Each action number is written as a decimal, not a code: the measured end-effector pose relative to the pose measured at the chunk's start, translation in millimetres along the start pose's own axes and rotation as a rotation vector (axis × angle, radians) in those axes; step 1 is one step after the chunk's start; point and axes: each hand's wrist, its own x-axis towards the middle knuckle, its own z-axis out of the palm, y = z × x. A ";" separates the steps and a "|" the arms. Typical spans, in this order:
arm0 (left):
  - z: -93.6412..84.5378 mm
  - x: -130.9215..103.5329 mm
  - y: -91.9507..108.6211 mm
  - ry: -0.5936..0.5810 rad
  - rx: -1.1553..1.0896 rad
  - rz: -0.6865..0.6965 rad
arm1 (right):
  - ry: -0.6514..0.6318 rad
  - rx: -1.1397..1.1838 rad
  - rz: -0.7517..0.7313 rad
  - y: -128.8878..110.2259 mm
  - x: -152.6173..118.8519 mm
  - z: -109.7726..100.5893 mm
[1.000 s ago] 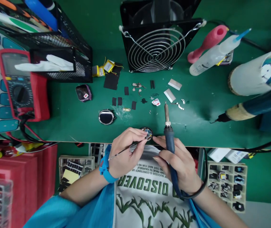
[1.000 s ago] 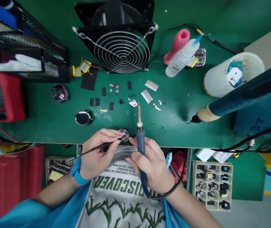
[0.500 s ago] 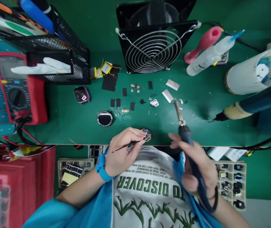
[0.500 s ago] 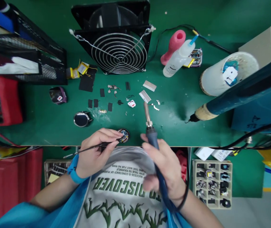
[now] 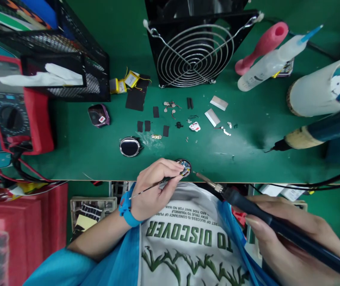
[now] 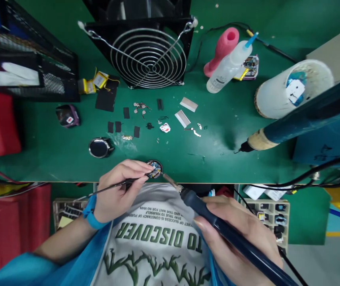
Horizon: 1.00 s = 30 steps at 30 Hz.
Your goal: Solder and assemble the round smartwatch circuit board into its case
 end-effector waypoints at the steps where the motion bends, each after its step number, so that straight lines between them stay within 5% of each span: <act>1: 0.0 0.0 -0.2 0.000 -0.006 0.001 | -0.015 -0.016 0.009 -3.1 5.1 0.5; 7: 0.5 0.6 0.1 0.004 -0.023 -0.017 | -0.067 -0.151 -0.007 -16.2 23.8 5.0; 30: 0.7 0.5 1.4 0.004 0.018 -0.014 | -0.033 -0.187 0.036 -14.4 17.4 11.6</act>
